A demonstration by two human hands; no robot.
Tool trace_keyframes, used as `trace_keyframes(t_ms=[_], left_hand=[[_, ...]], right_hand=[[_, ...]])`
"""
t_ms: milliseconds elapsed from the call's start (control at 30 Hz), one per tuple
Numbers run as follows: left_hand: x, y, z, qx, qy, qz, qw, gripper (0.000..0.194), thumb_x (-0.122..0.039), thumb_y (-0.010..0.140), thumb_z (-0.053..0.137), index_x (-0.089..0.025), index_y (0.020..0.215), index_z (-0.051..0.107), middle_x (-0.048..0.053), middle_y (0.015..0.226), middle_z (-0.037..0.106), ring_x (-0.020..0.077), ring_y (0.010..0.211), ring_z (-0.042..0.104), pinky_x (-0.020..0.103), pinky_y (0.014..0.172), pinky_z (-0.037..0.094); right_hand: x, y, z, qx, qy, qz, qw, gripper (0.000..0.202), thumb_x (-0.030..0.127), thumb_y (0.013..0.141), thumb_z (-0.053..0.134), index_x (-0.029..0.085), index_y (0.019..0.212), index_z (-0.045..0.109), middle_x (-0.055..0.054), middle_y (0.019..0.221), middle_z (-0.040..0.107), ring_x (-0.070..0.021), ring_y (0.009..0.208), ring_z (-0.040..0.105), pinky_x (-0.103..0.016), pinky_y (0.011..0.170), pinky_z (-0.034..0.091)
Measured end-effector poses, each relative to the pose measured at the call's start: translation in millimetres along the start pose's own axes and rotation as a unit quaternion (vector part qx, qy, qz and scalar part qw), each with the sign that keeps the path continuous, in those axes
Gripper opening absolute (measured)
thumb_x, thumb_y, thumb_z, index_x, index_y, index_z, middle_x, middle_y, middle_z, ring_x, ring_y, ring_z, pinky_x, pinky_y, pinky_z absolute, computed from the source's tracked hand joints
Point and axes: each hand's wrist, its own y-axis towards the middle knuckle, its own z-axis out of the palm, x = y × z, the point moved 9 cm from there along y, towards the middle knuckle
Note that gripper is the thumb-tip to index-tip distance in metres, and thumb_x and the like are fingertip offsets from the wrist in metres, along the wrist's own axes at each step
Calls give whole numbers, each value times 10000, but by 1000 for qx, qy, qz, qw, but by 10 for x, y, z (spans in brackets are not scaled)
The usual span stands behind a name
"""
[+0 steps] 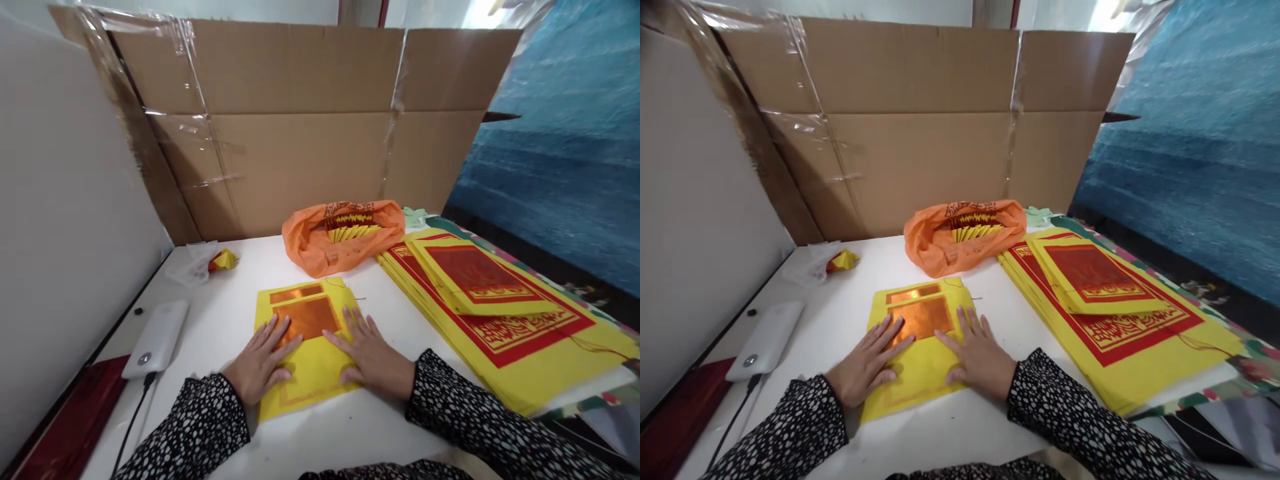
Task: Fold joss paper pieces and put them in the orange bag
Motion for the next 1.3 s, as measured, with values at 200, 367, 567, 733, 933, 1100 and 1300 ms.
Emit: trace_keyframes(t_ms=[200, 367, 567, 733, 933, 1100, 1300], left_hand=[[226, -72, -40, -10, 4, -24, 1000, 408, -270, 1012, 360, -188, 1384, 504, 109, 1438, 504, 232, 1337, 460, 379, 1084, 443], [-38, 5, -90, 14, 83, -6, 996, 465, -38, 937, 346, -114, 1378, 471, 171, 1296, 611, 240, 1232, 567, 357, 959, 537], [-475, 117, -292, 19, 69, -61, 996, 264, -92, 926, 440, -135, 1155, 566, 118, 1026, 698, 229, 899, 680, 360, 780, 583], [-40, -3, -418, -38, -110, -147, 982, 194, -121, 891, 498, -198, 1008, 633, 57, 1065, 701, 190, 969, 668, 306, 858, 542], [531, -33, -347, -102, -263, -325, 903, 181, -160, 836, 567, -168, 1005, 630, 12, 792, 698, 171, 732, 673, 283, 713, 543], [123, 179, -358, -95, -58, -188, 976, 253, -114, 888, 496, -194, 1079, 641, 91, 1123, 659, 220, 1047, 624, 383, 919, 512], [-241, 148, 48, -11, 4, -83, 996, 504, -60, 893, 385, -148, 1382, 470, 128, 1415, 521, 219, 1365, 414, 431, 1115, 372]], right_hand=[[-151, -11, -303, -26, -49, 19, 998, 958, 557, 811, 662, 139, 1536, 196, -269, 1545, 224, -433, 1434, 157, -605, 1119, 197], [535, 182, -638, -233, -58, -120, 963, 556, 422, 912, 587, 163, 1392, 475, -148, 1398, 514, -313, 1324, 403, -504, 1072, 331], [947, 279, -246, -259, -72, -209, 940, 301, 212, 998, 415, 167, 1190, 643, -117, 1069, 683, -246, 947, 567, -411, 813, 477], [665, 264, -303, -269, 119, -207, 933, 246, 250, 982, 483, 197, 1071, 706, -61, 1025, 718, -191, 909, 609, -349, 848, 488], [285, 512, -348, -233, 342, -50, 909, 109, 219, 881, 590, 155, 929, 664, -6, 729, 651, -159, 662, 604, -280, 638, 483], [377, 486, -375, -268, 256, -93, 924, 304, 131, 906, 501, 195, 1197, 559, -29, 890, 638, -173, 810, 600, -305, 773, 491], [465, 478, -309, -247, 189, -114, 944, 291, 143, 966, 419, 218, 1110, 659, -51, 942, 604, -173, 868, 596, -300, 819, 497]])
